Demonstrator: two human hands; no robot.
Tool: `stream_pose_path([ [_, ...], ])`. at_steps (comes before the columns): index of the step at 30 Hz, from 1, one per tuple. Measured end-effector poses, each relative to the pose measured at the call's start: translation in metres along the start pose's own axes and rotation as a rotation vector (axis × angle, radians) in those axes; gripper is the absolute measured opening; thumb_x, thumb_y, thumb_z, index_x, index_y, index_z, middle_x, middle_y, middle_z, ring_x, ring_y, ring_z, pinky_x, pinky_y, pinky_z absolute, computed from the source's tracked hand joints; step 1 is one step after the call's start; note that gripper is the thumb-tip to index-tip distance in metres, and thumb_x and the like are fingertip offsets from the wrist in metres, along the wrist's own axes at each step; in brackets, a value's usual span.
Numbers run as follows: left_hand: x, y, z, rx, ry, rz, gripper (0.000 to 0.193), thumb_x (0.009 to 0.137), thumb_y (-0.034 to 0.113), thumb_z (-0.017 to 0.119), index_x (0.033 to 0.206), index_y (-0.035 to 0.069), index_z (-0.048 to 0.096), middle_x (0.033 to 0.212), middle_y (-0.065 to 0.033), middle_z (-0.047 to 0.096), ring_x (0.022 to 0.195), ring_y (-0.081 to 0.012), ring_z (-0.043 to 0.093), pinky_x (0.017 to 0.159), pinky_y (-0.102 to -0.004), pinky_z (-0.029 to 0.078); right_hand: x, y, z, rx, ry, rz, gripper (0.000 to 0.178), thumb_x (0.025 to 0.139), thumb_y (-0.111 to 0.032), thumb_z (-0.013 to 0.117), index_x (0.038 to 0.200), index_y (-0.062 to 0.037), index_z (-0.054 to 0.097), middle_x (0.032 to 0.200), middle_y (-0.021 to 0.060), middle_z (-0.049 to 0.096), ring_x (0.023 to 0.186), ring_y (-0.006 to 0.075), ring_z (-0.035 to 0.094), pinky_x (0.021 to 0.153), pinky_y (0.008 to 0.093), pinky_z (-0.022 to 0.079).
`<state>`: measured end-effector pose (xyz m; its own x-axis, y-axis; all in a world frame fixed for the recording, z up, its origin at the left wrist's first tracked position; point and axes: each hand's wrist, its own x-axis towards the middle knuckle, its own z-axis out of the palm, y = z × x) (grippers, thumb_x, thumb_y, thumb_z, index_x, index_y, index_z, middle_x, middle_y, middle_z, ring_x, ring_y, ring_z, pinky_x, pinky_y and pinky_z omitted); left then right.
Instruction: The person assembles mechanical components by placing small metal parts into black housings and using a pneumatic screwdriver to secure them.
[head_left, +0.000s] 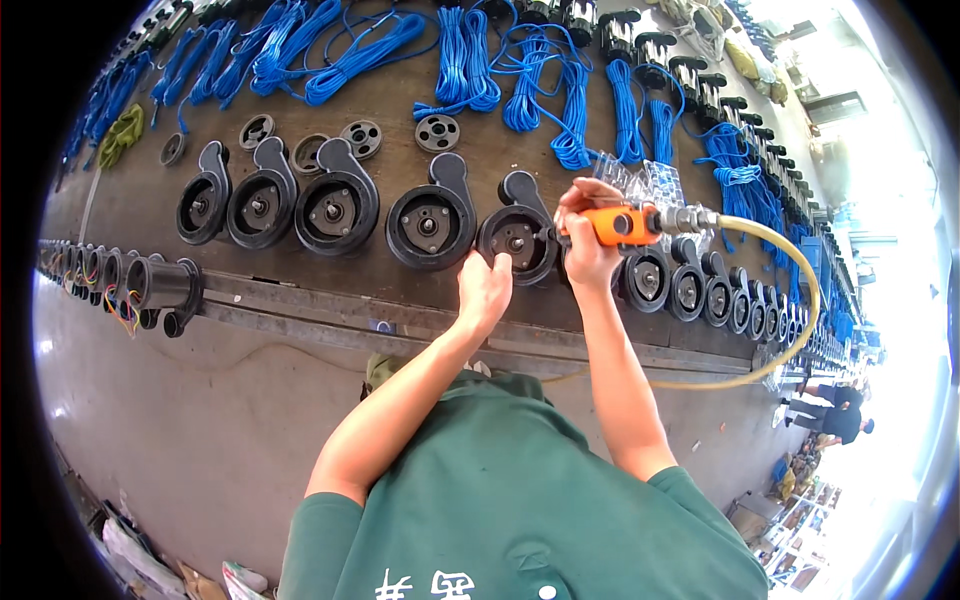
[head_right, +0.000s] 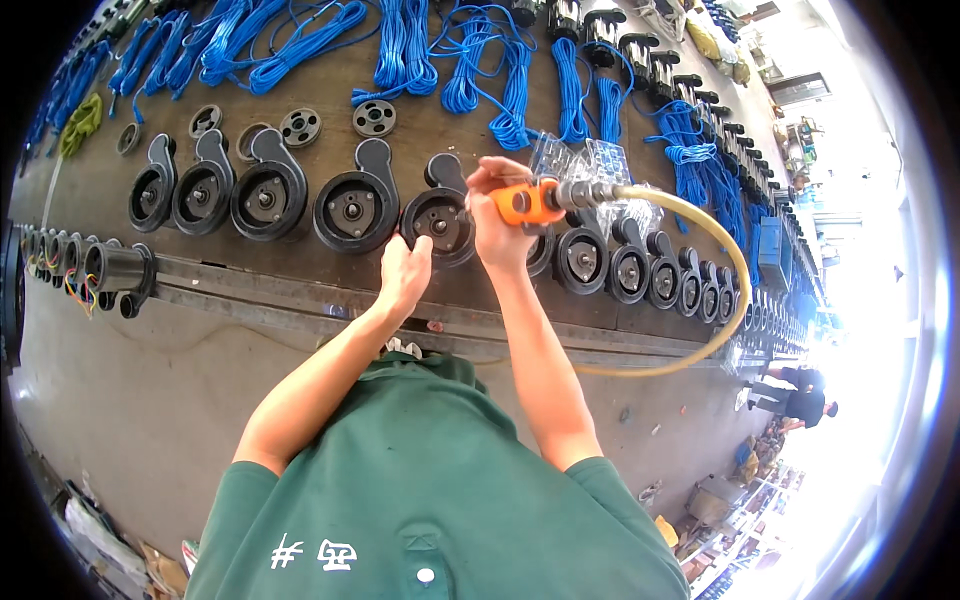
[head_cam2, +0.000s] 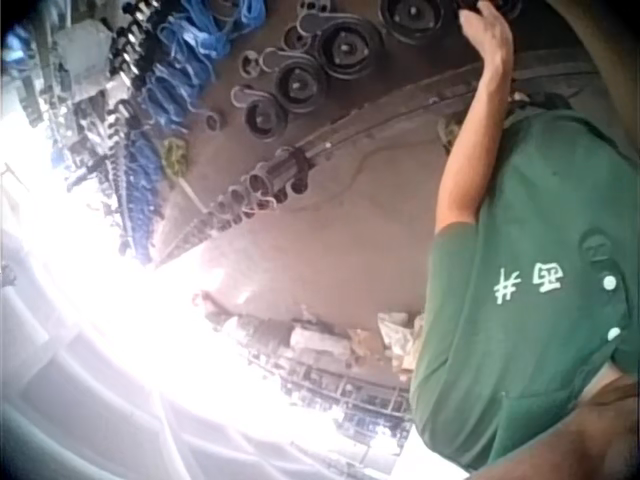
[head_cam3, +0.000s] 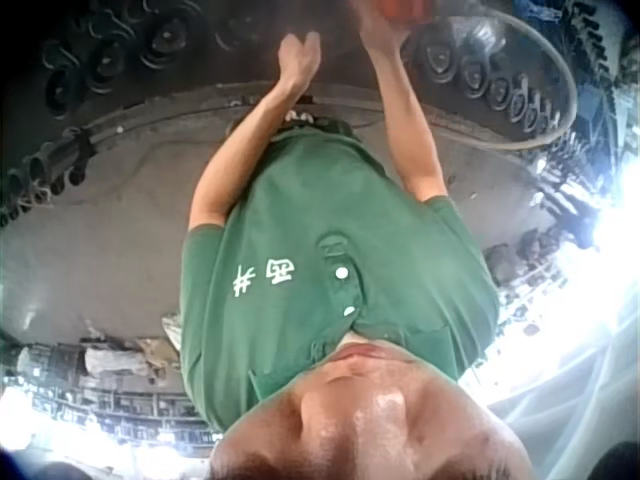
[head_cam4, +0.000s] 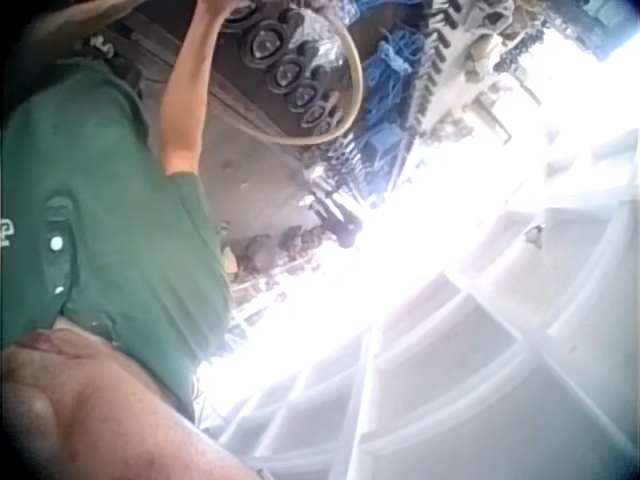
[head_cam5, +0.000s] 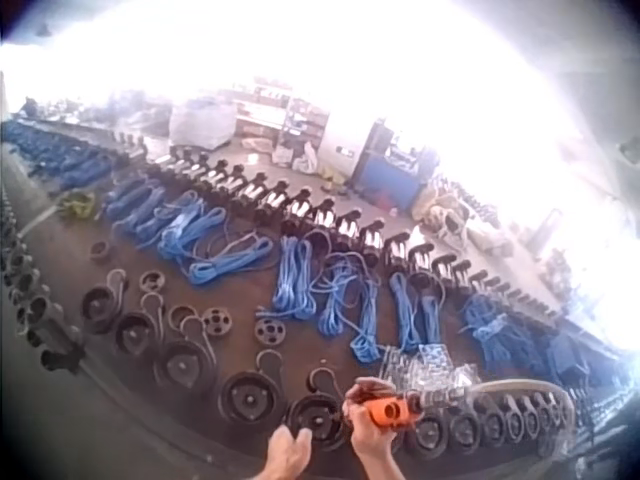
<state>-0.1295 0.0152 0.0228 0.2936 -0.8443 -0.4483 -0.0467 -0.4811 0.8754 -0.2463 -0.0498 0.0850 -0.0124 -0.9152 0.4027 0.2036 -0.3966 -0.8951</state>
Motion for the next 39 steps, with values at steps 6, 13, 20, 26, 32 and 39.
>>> stream_pose_path([
  [6, -0.001, 0.0, 0.0, 0.033, 0.005, -0.011, 0.043, 0.09, 0.024, 0.06, 0.115, -0.011, 0.06, 0.113, -0.0342, 0.066, 0.111, -0.0442, 0.065, 0.099, -0.045, 0.049, -0.023, -0.009, -0.003, 0.011, 0.039, 0.124, 0.031, 0.081, 0.005, 0.053, 0.112, 0.002, 0.057, 0.091, 0.0096, 0.062, 0.068, 0.0143, 0.059, 0.065, 0.0274, 0.051],
  [13, -0.001, 0.002, -0.001, 0.04, 0.011, -0.021, 0.043, 0.091, 0.024, 0.06, 0.113, -0.013, 0.06, 0.112, -0.0341, 0.067, 0.111, -0.0447, 0.065, 0.098, -0.0452, 0.049, -0.029, -0.008, -0.003, 0.009, 0.048, 0.126, 0.031, 0.081, 0.006, 0.053, 0.111, 0.0023, 0.057, 0.091, 0.0097, 0.061, 0.068, 0.0142, 0.058, 0.066, 0.0279, 0.052],
  [20, 0.002, -0.004, 0.0, 0.045, -0.004, -0.017, 0.044, 0.091, 0.024, 0.06, 0.113, -0.015, 0.058, 0.109, -0.0379, 0.065, 0.109, -0.0468, 0.065, 0.096, -0.0467, 0.05, -0.036, -0.007, -0.004, -0.045, -0.051, 0.118, 0.029, 0.084, 0.004, 0.054, 0.112, 0.0008, 0.055, 0.092, 0.0084, 0.06, 0.071, 0.0129, 0.058, 0.065, 0.026, 0.05],
  [26, -0.003, -0.001, 0.001, 0.014, 0.02, -0.022, 0.045, 0.091, 0.024, 0.06, 0.113, -0.014, 0.058, 0.11, -0.0374, 0.065, 0.109, -0.0468, 0.065, 0.096, -0.0469, 0.05, -0.043, 0.002, -0.007, -0.055, -0.104, 0.123, 0.022, 0.081, 0.006, 0.064, 0.101, -0.0022, 0.06, 0.091, 0.0057, 0.063, 0.082, 0.011, 0.063, 0.075, 0.0262, 0.053],
  [32, -0.002, -0.013, 0.004, -0.073, -0.073, -0.116, 0.046, 0.093, 0.032, 0.063, 0.109, -0.011, 0.059, 0.094, -0.025, 0.069, 0.08, -0.0322, 0.069, 0.071, -0.0421, 0.054, -0.039, -0.006, -0.003, 0.009, -0.043, 0.131, 0.03, 0.081, 0.01, 0.063, 0.11, 0.0012, 0.062, 0.094, 0.0059, 0.065, 0.084, 0.0107, 0.063, 0.075, 0.024, 0.052],
  [39, -0.064, 0.034, -0.011, -0.053, -0.734, -0.235, 0.029, 0.099, 0.024, 0.061, 0.107, -0.004, 0.067, 0.085, -0.011, 0.07, 0.071, -0.0166, 0.065, 0.063, -0.0299, 0.052, -0.035, -0.088, -0.043, 0.087, 0.186, -0.173, 0.033, 0.083, 0.008, 0.055, 0.116, -0.0005, 0.054, 0.095, 0.0083, 0.062, 0.08, 0.0119, 0.06, 0.071, 0.0252, 0.051],
])
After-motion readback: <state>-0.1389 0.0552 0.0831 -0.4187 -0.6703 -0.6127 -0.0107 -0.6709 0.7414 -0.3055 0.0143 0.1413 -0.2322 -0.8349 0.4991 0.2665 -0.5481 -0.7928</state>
